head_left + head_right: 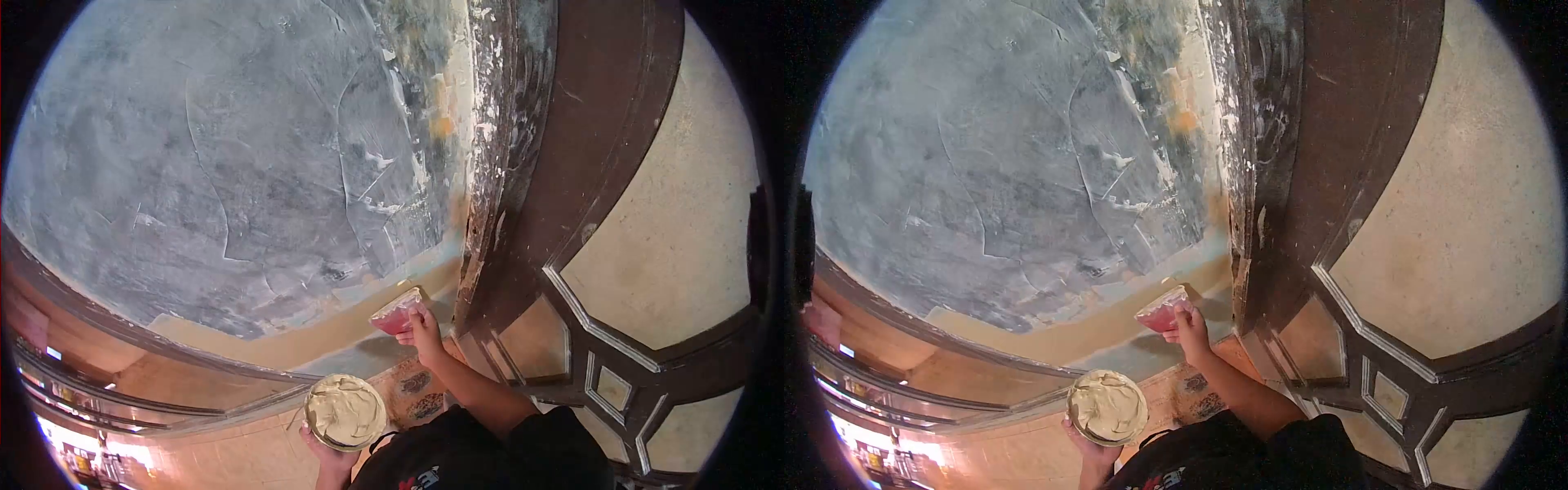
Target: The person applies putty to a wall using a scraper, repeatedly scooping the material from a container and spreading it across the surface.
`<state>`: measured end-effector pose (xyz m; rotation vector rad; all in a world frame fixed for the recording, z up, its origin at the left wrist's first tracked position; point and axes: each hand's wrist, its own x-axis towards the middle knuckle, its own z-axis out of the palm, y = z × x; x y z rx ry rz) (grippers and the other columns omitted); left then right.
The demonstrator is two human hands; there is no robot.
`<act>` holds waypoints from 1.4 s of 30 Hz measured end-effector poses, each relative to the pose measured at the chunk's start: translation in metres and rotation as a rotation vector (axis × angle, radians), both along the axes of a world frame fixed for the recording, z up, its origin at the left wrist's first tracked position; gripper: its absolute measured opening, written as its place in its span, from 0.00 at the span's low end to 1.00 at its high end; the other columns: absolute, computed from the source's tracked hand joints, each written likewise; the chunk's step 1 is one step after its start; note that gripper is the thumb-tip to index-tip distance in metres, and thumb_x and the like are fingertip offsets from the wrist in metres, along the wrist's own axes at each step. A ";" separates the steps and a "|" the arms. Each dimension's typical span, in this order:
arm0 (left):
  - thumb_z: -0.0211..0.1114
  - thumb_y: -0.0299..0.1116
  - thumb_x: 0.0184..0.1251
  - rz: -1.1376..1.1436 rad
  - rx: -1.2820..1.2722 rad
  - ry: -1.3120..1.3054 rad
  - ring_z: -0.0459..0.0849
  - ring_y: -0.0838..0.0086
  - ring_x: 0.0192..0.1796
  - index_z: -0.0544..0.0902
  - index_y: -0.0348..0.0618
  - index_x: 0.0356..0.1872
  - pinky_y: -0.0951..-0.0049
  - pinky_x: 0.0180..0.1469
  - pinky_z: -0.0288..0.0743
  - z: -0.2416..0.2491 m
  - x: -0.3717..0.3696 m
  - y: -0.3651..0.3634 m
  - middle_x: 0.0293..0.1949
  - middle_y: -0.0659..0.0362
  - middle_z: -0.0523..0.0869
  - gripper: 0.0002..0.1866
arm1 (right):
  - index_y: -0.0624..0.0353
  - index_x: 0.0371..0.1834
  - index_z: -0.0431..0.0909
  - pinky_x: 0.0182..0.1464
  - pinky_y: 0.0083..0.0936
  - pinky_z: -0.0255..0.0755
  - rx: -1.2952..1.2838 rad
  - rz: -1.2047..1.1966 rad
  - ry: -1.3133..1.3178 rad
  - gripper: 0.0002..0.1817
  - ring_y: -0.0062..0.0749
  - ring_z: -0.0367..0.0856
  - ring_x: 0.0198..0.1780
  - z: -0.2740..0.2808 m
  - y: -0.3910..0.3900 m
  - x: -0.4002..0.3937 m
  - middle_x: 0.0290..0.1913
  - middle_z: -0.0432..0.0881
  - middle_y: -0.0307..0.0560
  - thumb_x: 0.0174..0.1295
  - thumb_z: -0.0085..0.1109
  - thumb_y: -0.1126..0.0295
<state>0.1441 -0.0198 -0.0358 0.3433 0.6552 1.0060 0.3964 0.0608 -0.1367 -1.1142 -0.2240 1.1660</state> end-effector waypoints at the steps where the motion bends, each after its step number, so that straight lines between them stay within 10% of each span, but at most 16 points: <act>1: 0.44 0.69 0.53 -0.008 0.010 0.026 0.65 0.56 0.66 0.64 0.52 0.66 0.49 0.65 0.60 0.000 0.000 0.001 0.66 0.55 0.65 0.42 | 0.60 0.53 0.63 0.24 0.22 0.78 0.053 0.009 -0.017 0.22 0.30 0.81 0.24 0.010 0.003 -0.002 0.40 0.74 0.47 0.67 0.48 0.54; 42: 0.42 0.61 0.62 -0.129 0.165 0.090 0.65 0.58 0.65 0.63 0.50 0.64 0.50 0.65 0.60 0.007 0.001 0.035 0.64 0.54 0.66 0.34 | 0.58 0.45 0.68 0.23 0.21 0.77 -0.002 -0.074 -0.047 0.20 0.29 0.78 0.20 -0.010 0.012 0.035 0.31 0.75 0.43 0.66 0.48 0.51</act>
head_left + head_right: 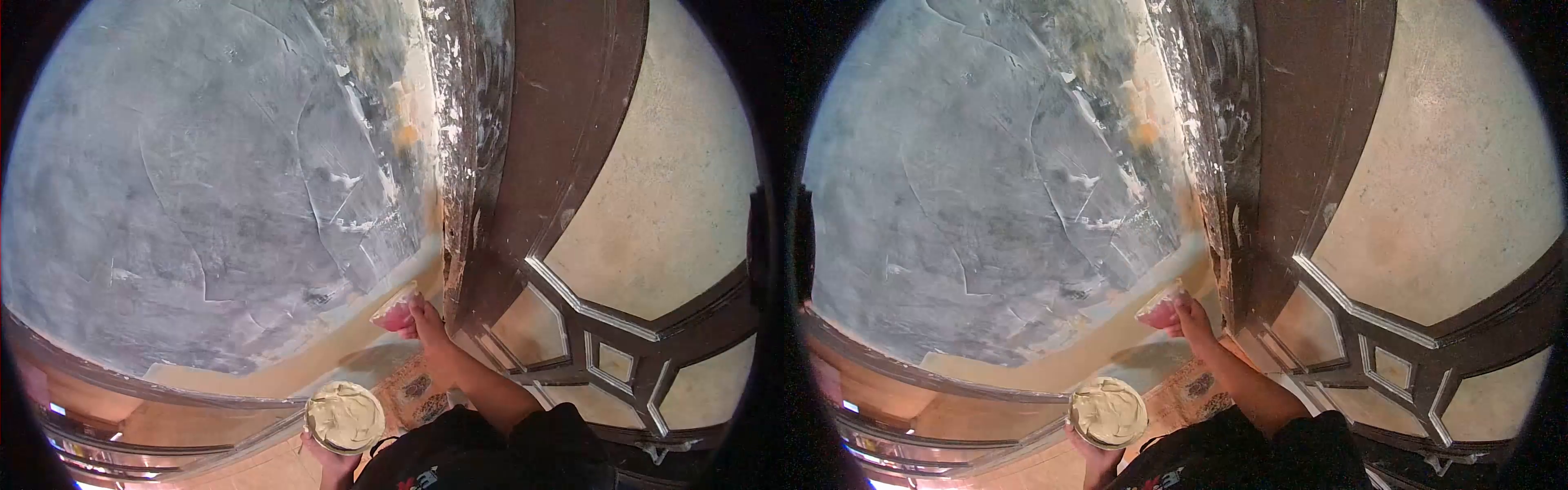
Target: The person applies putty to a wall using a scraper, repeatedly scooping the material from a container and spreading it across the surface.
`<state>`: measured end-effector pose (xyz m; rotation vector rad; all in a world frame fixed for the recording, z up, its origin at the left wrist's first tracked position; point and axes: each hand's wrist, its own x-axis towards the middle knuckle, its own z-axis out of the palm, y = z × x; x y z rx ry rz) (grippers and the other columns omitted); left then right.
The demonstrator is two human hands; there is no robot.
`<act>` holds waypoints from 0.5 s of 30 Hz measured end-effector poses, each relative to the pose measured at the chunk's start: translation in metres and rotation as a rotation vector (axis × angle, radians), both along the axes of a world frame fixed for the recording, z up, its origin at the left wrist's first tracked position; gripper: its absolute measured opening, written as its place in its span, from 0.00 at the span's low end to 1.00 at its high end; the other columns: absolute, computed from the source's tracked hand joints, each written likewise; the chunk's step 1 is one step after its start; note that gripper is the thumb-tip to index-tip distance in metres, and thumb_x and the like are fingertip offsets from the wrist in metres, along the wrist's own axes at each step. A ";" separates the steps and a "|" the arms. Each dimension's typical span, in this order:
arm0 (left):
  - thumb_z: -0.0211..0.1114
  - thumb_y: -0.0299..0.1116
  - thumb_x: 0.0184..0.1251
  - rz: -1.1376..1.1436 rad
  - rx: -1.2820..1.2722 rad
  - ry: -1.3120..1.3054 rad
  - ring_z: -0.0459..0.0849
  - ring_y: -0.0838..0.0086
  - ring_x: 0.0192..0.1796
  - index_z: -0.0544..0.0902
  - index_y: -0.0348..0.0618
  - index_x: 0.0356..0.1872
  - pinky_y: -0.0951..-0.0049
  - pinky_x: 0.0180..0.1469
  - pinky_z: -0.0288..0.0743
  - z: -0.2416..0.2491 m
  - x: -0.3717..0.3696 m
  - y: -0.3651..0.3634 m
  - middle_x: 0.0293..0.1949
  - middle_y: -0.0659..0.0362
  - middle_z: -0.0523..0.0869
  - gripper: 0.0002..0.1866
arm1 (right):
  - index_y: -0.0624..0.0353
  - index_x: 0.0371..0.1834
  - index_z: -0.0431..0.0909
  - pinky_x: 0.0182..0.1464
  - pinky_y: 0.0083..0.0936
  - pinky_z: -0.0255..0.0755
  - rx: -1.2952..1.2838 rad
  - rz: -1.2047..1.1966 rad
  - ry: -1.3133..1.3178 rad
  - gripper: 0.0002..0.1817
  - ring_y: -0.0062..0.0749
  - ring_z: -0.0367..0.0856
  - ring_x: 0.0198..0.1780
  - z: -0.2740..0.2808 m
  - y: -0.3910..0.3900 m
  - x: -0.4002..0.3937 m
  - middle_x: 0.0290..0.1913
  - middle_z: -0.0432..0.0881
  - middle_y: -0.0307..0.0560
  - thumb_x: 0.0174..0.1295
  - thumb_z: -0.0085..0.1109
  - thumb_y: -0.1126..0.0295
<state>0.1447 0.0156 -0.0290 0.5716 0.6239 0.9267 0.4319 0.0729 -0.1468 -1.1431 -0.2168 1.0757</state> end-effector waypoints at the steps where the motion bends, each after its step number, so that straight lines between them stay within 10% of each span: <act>1: 0.41 0.60 0.63 0.000 -0.223 -0.176 0.65 0.58 0.65 0.62 0.50 0.65 0.51 0.65 0.61 -0.005 -0.001 0.004 0.63 0.54 0.67 0.34 | 0.59 0.45 0.68 0.23 0.21 0.77 0.001 0.004 -0.010 0.21 0.28 0.78 0.19 0.013 0.007 0.003 0.31 0.76 0.43 0.66 0.48 0.51; 8: 0.42 0.59 0.63 -0.016 -0.179 -0.169 0.65 0.59 0.66 0.60 0.50 0.66 0.52 0.65 0.60 0.010 0.012 0.004 0.65 0.55 0.64 0.34 | 0.56 0.48 0.68 0.24 0.24 0.77 -0.124 0.116 0.023 0.17 0.30 0.79 0.22 -0.037 -0.018 0.012 0.33 0.78 0.46 0.69 0.45 0.54; 9: 0.44 0.57 0.64 -0.110 0.434 0.155 0.65 0.60 0.65 0.57 0.50 0.66 0.53 0.66 0.59 0.028 0.019 -0.007 0.66 0.55 0.63 0.33 | 0.56 0.48 0.68 0.23 0.23 0.77 -0.117 0.133 0.052 0.17 0.30 0.79 0.22 -0.039 -0.020 0.013 0.32 0.78 0.46 0.69 0.45 0.54; 10: 0.44 0.57 0.64 -0.109 0.435 0.153 0.65 0.60 0.65 0.57 0.50 0.66 0.53 0.66 0.59 0.023 0.017 -0.005 0.66 0.55 0.63 0.33 | 0.56 0.48 0.68 0.23 0.23 0.77 -0.116 0.133 0.050 0.17 0.30 0.79 0.22 -0.032 -0.018 0.011 0.32 0.78 0.46 0.69 0.45 0.54; 15: 0.74 0.34 0.43 0.047 -0.389 -0.327 0.68 0.63 0.63 0.55 0.44 0.64 0.58 0.63 0.64 0.015 0.014 0.004 0.61 0.48 0.65 0.46 | 0.58 0.48 0.68 0.21 0.20 0.76 -0.047 0.000 0.010 0.20 0.27 0.78 0.21 0.029 0.004 0.000 0.29 0.75 0.42 0.67 0.47 0.51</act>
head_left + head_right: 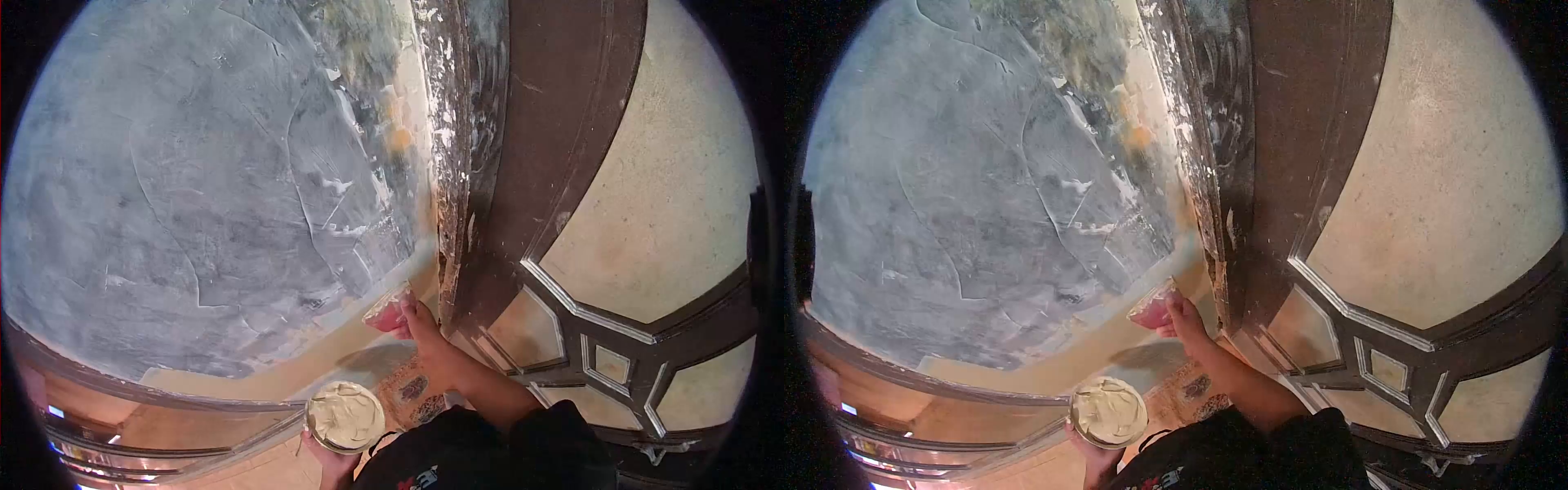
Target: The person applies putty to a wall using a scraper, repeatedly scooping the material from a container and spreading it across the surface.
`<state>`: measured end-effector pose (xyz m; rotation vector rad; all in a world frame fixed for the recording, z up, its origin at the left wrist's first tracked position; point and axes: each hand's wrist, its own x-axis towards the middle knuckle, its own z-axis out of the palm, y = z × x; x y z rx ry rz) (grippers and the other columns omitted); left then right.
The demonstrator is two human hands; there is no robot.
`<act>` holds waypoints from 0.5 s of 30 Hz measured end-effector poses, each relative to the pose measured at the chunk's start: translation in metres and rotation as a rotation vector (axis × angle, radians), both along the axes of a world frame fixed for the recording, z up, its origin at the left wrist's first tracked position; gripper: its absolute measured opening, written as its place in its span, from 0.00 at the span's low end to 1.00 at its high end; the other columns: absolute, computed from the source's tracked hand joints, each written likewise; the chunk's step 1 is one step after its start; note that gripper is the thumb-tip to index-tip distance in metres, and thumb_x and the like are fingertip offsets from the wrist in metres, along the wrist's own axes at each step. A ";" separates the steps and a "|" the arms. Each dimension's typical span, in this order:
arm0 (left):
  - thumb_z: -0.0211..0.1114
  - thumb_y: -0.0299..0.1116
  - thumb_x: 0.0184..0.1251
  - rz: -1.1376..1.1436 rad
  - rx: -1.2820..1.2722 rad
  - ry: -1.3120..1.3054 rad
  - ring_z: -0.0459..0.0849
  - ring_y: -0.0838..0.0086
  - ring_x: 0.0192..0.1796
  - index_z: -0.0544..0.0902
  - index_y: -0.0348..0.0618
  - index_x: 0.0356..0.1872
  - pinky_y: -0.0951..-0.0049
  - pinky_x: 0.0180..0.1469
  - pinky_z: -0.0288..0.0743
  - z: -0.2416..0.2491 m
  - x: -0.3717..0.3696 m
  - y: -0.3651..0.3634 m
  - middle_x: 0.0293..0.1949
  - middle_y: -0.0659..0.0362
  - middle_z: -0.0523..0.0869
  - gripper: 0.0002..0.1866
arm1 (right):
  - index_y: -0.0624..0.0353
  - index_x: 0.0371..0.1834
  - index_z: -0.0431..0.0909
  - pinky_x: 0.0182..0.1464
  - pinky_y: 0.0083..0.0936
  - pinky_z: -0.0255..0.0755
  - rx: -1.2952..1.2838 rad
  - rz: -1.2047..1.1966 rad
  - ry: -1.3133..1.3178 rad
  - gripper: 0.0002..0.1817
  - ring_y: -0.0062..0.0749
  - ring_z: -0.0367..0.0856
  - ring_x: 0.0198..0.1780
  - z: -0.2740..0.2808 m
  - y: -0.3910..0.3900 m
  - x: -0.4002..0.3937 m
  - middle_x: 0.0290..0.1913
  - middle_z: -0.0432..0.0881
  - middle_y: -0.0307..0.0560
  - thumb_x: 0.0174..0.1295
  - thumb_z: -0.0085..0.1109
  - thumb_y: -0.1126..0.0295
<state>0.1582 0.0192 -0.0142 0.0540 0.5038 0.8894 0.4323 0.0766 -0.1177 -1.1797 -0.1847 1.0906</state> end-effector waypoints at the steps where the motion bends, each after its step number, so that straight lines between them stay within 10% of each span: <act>1: 0.74 0.34 0.43 -0.002 -0.001 0.001 0.68 0.63 0.63 0.55 0.44 0.64 0.58 0.63 0.64 0.007 0.006 -0.003 0.61 0.48 0.65 0.46 | 0.58 0.48 0.68 0.21 0.20 0.76 -0.001 -0.002 0.001 0.20 0.27 0.78 0.21 -0.010 0.000 0.003 0.29 0.75 0.42 0.67 0.47 0.51; 6: 0.77 0.26 0.35 -0.046 0.770 0.901 0.68 0.63 0.63 0.50 0.43 0.63 0.59 0.62 0.66 0.029 0.025 -0.014 0.60 0.47 0.66 0.53 | 0.58 0.48 0.68 0.23 0.22 0.77 -0.057 0.100 0.059 0.21 0.27 0.79 0.22 -0.050 -0.024 0.013 0.31 0.76 0.43 0.66 0.49 0.51; 7: 0.77 0.26 0.35 -0.044 0.771 0.900 0.68 0.63 0.63 0.50 0.43 0.63 0.59 0.62 0.66 0.026 0.022 -0.014 0.60 0.47 0.66 0.53 | 0.58 0.48 0.68 0.23 0.22 0.77 -0.056 0.101 0.058 0.21 0.27 0.79 0.22 -0.047 -0.025 0.010 0.31 0.76 0.43 0.66 0.49 0.51; 9: 0.77 0.25 0.35 0.120 0.147 0.089 0.68 0.62 0.62 0.49 0.41 0.63 0.59 0.61 0.66 0.018 0.013 -0.011 0.59 0.47 0.67 0.53 | 0.59 0.47 0.68 0.23 0.23 0.77 0.043 -0.002 0.066 0.20 0.28 0.80 0.23 -0.040 -0.022 0.001 0.31 0.76 0.43 0.67 0.48 0.52; 15: 0.77 0.24 0.34 0.034 -0.075 -0.001 0.69 0.62 0.62 0.55 0.42 0.62 0.60 0.58 0.70 0.012 0.005 -0.001 0.59 0.47 0.67 0.50 | 0.60 0.48 0.65 0.23 0.23 0.77 0.093 -0.032 -0.045 0.21 0.28 0.79 0.22 -0.019 0.007 0.003 0.29 0.75 0.42 0.66 0.49 0.52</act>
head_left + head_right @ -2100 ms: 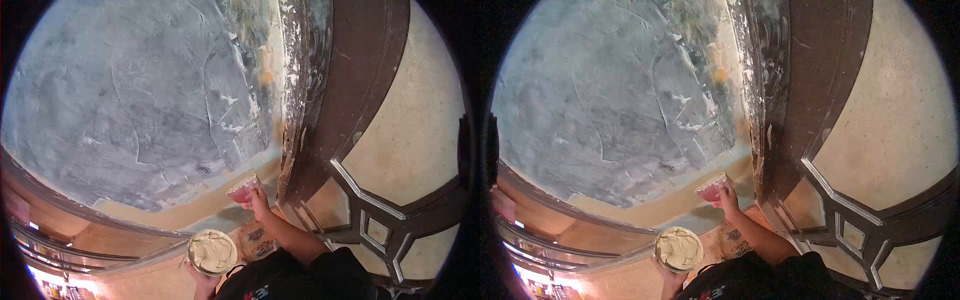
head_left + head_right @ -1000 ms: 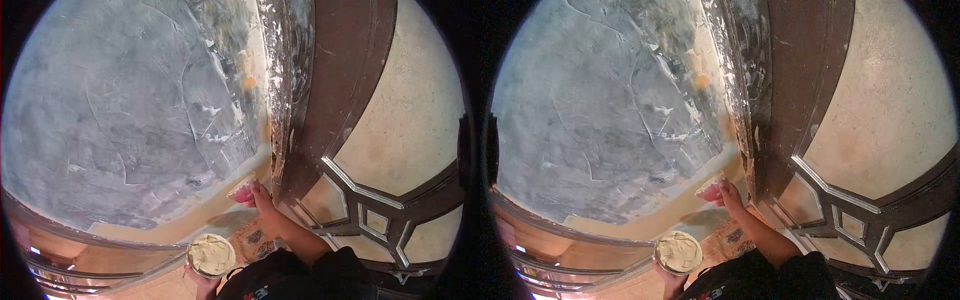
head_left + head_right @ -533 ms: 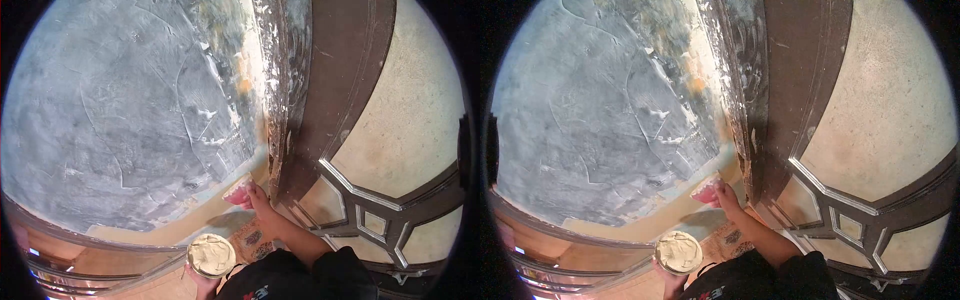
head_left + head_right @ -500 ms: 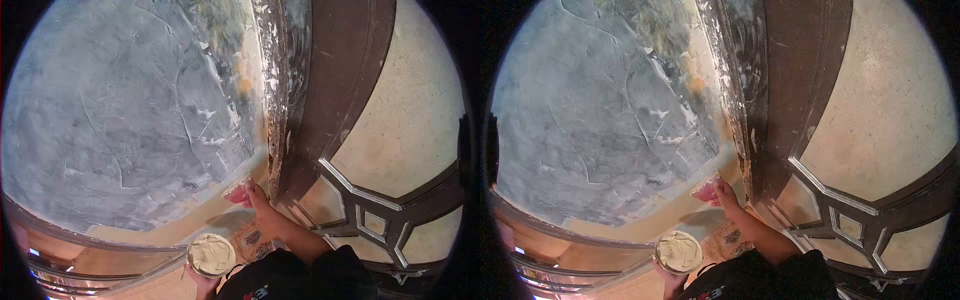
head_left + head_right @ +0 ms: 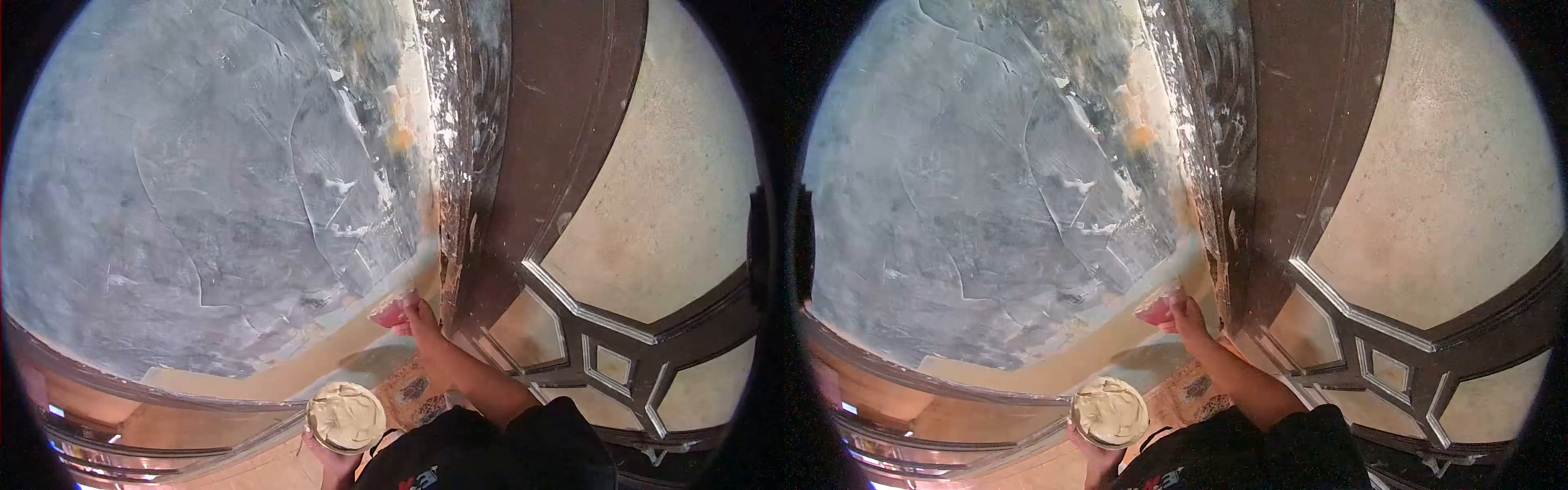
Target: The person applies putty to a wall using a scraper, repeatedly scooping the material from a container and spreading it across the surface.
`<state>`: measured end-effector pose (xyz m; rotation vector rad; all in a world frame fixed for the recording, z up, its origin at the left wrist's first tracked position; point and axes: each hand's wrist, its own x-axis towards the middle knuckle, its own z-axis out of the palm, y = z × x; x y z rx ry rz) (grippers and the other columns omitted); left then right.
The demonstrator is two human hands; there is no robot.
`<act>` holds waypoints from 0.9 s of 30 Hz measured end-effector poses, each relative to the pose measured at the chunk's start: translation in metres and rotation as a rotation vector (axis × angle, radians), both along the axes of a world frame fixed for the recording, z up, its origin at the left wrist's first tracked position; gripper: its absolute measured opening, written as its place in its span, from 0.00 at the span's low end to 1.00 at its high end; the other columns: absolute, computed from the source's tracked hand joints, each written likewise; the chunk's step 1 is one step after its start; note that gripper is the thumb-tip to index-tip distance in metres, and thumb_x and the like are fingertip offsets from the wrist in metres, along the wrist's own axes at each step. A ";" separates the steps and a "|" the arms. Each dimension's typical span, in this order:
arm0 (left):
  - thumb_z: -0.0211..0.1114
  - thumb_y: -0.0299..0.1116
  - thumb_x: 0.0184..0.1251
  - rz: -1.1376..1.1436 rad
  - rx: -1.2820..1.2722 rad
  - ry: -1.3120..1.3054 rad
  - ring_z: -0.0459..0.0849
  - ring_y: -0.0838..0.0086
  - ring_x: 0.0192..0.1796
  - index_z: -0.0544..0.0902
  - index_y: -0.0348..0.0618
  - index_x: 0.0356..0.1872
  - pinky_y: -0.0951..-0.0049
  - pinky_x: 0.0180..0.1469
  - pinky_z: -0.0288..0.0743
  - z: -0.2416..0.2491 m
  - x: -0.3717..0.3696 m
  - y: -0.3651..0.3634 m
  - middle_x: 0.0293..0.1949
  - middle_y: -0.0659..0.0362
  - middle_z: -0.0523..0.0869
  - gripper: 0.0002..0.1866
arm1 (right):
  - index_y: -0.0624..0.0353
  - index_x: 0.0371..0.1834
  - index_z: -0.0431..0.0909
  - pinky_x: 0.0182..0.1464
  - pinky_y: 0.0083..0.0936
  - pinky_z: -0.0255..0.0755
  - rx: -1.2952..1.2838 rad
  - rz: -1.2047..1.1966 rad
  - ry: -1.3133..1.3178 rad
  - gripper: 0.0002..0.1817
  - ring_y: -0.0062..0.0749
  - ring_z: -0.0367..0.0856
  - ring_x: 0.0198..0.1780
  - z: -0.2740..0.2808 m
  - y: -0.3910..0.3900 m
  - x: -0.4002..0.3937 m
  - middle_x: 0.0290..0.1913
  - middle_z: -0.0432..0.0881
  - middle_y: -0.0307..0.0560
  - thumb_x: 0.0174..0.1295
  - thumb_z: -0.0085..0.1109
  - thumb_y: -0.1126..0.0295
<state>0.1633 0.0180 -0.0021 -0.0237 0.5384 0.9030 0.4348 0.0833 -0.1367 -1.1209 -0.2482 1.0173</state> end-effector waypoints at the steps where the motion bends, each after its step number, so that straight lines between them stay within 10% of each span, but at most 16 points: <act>1: 0.77 0.24 0.34 0.002 0.003 0.000 0.69 0.62 0.62 0.55 0.42 0.62 0.60 0.58 0.70 0.006 0.003 -0.003 0.59 0.47 0.67 0.50 | 0.60 0.48 0.65 0.23 0.23 0.77 0.003 0.002 0.000 0.21 0.28 0.79 0.22 -0.011 -0.002 0.002 0.29 0.75 0.42 0.66 0.49 0.52; 9: 0.77 0.27 0.35 0.024 0.406 0.478 0.76 0.65 0.54 0.58 0.36 0.60 0.64 0.55 0.72 0.020 0.016 -0.010 0.55 0.49 0.72 0.47 | 0.60 0.46 0.66 0.23 0.23 0.77 0.038 0.065 0.054 0.21 0.29 0.79 0.23 0.014 -0.018 -0.001 0.29 0.74 0.41 0.66 0.49 0.51; 19: 0.73 0.33 0.45 -0.085 0.252 0.249 0.72 0.65 0.58 0.63 0.42 0.59 0.61 0.56 0.72 0.008 0.011 -0.002 0.56 0.49 0.70 0.38 | 0.58 0.44 0.68 0.22 0.24 0.78 -0.136 0.059 0.023 0.16 0.27 0.79 0.22 -0.019 -0.031 0.022 0.30 0.76 0.42 0.68 0.47 0.56; 22: 0.56 0.50 0.61 -0.027 0.401 0.207 0.71 0.62 0.60 0.64 0.46 0.61 0.57 0.59 0.69 -0.014 0.005 -0.004 0.59 0.50 0.69 0.30 | 0.58 0.42 0.68 0.22 0.24 0.77 -0.045 0.019 0.014 0.15 0.28 0.79 0.22 0.016 -0.017 0.025 0.33 0.77 0.43 0.68 0.47 0.56; 24: 0.36 0.61 0.64 -0.189 0.746 0.658 0.69 0.59 0.62 0.63 0.46 0.63 0.53 0.62 0.65 -0.053 -0.012 0.008 0.61 0.53 0.68 0.36 | 0.58 0.43 0.68 0.22 0.24 0.77 -0.009 0.022 0.011 0.15 0.27 0.78 0.22 0.016 -0.011 0.028 0.34 0.78 0.43 0.68 0.47 0.56; 27: 0.31 0.65 0.62 -0.127 0.318 0.294 0.69 0.57 0.62 0.62 0.45 0.64 0.51 0.62 0.63 -0.024 0.009 0.005 0.62 0.52 0.68 0.39 | 0.58 0.47 0.68 0.22 0.23 0.76 -0.119 -0.023 -0.135 0.16 0.27 0.78 0.21 -0.013 -0.004 0.037 0.32 0.77 0.43 0.68 0.46 0.56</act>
